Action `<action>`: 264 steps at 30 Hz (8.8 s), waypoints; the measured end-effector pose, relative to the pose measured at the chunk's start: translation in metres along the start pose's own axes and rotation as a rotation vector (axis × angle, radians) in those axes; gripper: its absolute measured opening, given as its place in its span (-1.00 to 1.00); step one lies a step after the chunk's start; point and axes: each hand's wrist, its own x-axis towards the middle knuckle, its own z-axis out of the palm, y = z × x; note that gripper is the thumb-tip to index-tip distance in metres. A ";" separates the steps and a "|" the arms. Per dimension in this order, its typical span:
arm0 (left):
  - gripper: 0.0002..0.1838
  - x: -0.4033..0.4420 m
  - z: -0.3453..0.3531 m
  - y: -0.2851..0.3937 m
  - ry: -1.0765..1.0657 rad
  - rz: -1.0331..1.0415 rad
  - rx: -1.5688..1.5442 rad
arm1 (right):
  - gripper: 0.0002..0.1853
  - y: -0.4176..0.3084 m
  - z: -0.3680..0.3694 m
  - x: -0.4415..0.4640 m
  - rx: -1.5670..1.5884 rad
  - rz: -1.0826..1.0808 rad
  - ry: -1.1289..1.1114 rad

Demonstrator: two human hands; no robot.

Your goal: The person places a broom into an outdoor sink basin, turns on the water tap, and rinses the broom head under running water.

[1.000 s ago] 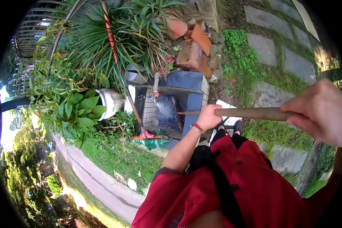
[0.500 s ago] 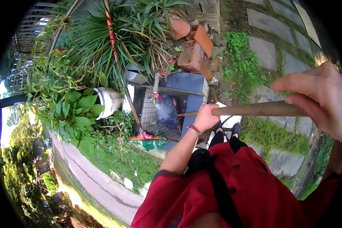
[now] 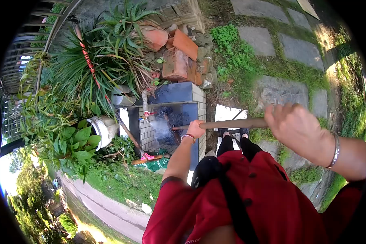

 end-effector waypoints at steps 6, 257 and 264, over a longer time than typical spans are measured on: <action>-0.74 0.003 0.046 0.119 -0.527 0.182 0.262 | -0.83 0.033 0.094 -0.166 0.372 0.314 -0.390; -0.92 -0.111 -0.062 0.040 0.734 0.073 -0.207 | -0.81 -0.052 -0.107 0.120 1.898 -0.615 0.831; -0.94 -0.128 -0.083 0.093 0.919 0.189 -0.321 | -0.81 -0.014 -0.133 0.094 1.908 -0.721 1.026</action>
